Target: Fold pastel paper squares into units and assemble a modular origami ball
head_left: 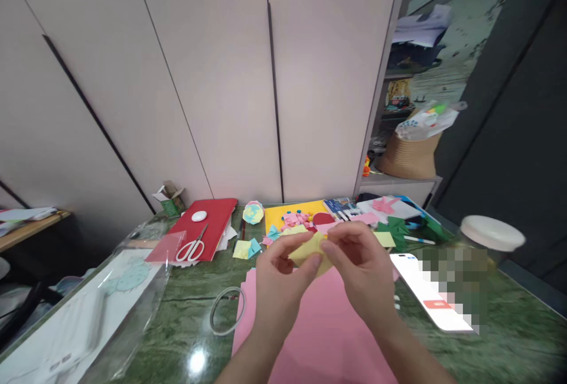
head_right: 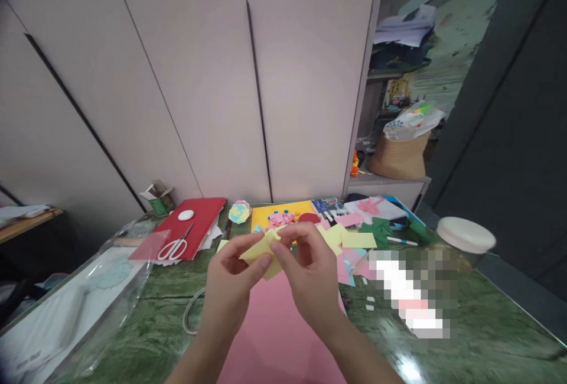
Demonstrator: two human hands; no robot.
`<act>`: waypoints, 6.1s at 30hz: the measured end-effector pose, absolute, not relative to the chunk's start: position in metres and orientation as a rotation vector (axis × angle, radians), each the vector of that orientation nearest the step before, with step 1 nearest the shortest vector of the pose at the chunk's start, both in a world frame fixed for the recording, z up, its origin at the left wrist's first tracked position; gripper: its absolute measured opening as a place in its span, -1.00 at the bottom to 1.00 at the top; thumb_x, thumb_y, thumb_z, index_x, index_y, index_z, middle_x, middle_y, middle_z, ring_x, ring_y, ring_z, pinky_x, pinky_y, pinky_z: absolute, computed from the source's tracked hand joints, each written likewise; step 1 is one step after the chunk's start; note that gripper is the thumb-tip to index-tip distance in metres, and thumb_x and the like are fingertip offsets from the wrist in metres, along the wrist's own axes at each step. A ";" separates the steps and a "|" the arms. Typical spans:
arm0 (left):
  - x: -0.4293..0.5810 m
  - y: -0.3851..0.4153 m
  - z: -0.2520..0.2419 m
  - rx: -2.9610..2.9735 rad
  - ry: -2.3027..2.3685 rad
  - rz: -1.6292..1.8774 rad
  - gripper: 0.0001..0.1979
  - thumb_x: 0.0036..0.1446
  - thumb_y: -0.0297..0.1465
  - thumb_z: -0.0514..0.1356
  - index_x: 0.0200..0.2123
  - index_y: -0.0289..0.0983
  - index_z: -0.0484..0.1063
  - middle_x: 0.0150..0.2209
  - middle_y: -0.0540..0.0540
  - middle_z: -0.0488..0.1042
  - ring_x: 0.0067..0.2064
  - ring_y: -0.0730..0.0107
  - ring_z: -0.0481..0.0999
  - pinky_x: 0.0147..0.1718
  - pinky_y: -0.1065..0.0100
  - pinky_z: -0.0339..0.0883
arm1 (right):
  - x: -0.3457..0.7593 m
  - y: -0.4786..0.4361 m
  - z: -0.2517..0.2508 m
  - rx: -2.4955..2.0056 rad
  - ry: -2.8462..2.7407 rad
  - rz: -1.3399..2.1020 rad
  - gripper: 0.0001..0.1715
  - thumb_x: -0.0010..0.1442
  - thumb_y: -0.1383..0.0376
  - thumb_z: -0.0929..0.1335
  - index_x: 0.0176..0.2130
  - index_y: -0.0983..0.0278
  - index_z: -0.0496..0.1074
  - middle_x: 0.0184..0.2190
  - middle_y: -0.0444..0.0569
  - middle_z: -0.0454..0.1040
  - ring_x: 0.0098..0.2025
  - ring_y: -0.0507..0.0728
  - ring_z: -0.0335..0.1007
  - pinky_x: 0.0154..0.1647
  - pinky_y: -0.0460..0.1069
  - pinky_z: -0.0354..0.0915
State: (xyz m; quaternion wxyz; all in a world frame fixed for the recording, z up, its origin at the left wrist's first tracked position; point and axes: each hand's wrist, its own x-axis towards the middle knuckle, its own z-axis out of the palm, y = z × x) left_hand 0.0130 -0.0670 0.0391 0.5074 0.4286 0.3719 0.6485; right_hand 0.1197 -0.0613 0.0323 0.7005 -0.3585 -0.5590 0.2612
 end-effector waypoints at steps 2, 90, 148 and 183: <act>0.013 -0.066 0.038 1.042 0.903 1.567 -0.78 -0.24 -0.49 0.34 -0.39 -0.25 0.53 -0.41 -0.05 0.55 -0.37 0.38 0.50 -0.43 0.44 0.33 | 0.120 -0.061 0.032 -0.800 -1.249 0.587 -0.87 0.07 0.38 0.37 -0.36 0.15 0.35 -0.52 -0.22 0.33 -0.43 -0.04 0.28 -0.43 -0.18 0.26; -0.003 -0.052 0.043 1.024 0.785 1.476 -0.66 -0.17 -0.51 0.32 -0.27 -0.30 0.34 -0.42 -0.02 0.53 -0.38 0.44 0.50 -0.36 0.44 0.35 | 0.130 -0.055 0.040 -0.930 -1.365 0.966 -0.81 0.06 0.18 0.37 -0.48 0.25 0.38 -0.57 -0.18 0.36 -0.52 0.00 0.29 -0.49 -0.10 0.25; -0.005 -0.044 0.033 1.073 0.590 1.500 -0.70 -0.07 -0.50 0.30 -0.22 -0.30 0.35 -0.32 -0.07 0.49 -0.29 0.42 0.47 -0.30 0.41 0.33 | 0.120 -0.052 0.029 -0.888 -1.330 0.848 -0.79 0.08 0.27 0.36 -0.55 0.26 0.34 -0.62 -0.20 0.27 -0.54 -0.03 0.19 -0.51 -0.12 0.17; -0.007 -0.049 0.035 1.041 0.651 1.534 -0.82 -0.10 -0.45 0.32 -0.35 -0.31 0.44 -0.39 -0.05 0.53 -0.36 0.45 0.47 -0.36 0.46 0.31 | 0.143 -0.048 0.015 -0.627 -1.777 -0.882 -0.69 0.01 0.49 0.37 -0.25 0.14 0.46 -0.36 -0.10 0.52 -0.28 0.09 0.37 -0.24 0.03 0.28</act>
